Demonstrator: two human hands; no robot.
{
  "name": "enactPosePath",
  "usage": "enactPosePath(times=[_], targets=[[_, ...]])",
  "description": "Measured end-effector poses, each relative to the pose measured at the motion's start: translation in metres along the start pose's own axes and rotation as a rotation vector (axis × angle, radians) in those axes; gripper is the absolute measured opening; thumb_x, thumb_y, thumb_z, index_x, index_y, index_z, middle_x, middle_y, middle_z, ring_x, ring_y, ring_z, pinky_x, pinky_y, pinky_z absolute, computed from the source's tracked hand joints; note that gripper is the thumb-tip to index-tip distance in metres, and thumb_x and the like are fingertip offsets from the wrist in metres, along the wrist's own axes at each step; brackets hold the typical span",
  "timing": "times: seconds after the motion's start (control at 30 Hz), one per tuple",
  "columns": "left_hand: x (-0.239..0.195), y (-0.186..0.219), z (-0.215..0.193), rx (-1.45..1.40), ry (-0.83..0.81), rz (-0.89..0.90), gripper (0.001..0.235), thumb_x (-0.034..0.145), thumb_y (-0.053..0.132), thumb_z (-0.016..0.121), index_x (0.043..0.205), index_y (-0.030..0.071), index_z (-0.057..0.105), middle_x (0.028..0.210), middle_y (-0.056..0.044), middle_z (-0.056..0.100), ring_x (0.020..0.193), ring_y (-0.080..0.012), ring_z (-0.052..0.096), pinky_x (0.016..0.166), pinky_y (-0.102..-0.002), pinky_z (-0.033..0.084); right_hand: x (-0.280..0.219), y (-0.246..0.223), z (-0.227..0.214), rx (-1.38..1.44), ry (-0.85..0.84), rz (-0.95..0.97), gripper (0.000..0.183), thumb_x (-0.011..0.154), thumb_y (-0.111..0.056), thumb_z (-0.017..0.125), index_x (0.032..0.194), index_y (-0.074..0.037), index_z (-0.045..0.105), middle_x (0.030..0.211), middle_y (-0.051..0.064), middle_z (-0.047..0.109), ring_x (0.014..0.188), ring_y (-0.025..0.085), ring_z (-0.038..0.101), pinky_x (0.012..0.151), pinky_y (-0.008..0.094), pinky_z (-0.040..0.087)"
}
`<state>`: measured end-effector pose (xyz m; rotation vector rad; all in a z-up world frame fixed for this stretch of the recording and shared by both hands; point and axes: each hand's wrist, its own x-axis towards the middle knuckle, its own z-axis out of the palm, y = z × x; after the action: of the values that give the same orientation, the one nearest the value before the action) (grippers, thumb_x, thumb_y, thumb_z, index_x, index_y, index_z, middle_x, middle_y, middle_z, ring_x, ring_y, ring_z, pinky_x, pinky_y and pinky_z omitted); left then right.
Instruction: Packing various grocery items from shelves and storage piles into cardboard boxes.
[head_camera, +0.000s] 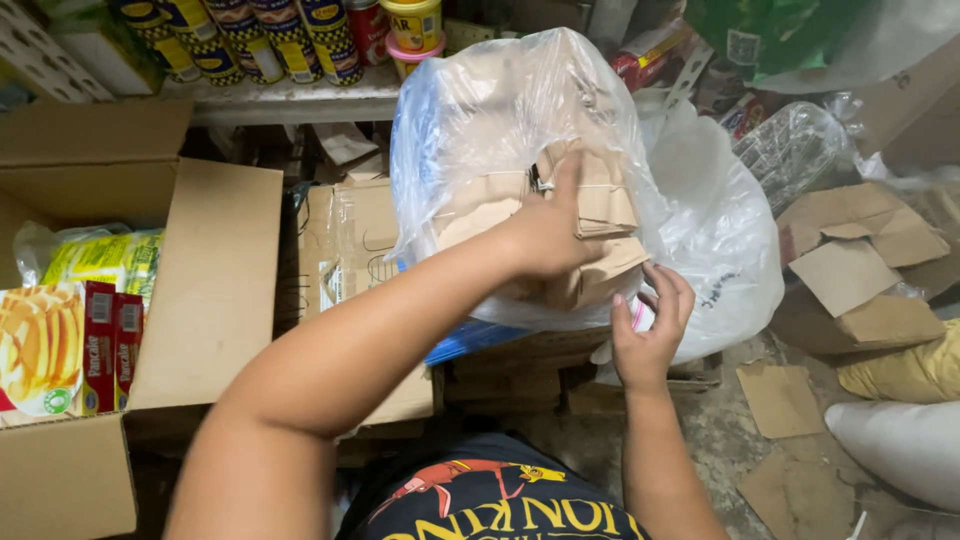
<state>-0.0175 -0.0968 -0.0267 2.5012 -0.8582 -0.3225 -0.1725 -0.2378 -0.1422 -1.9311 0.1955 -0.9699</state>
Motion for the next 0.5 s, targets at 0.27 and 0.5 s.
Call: enactPosePath(times=[0.27, 0.5], targets=[[0.003, -0.02, 0.022, -0.779, 0.185, -0.027, 0.117, 0.079, 0.029, 0.082, 0.152, -0.005, -0.002, 0.141, -0.037, 0.049, 0.124, -0.0417, 0.061, 0.107, -0.044, 0.048, -0.002, 0.005, 0.011, 0.194, 0.03, 0.11, 0.049, 0.091, 0.006, 0.064, 0.139, -0.001, 0.053, 0.139, 0.011, 0.049, 0.124, 0.022, 0.058, 0.099, 0.034, 0.054], [0.014, 0.006, 0.041, -0.484, 0.526, 0.178, 0.128, 0.083, 0.032, 0.09, 0.151, -0.007, -0.011, 0.148, -0.046, 0.033, 0.133, -0.0524, 0.047, 0.111, -0.046, 0.041, -0.008, 0.032, 0.016, 0.524, 0.027, 0.126, 0.054, 0.093, 0.009, 0.061, 0.144, 0.001, 0.044, 0.136, 0.011, 0.053, 0.126, 0.02, 0.056, 0.107, 0.035, 0.052]])
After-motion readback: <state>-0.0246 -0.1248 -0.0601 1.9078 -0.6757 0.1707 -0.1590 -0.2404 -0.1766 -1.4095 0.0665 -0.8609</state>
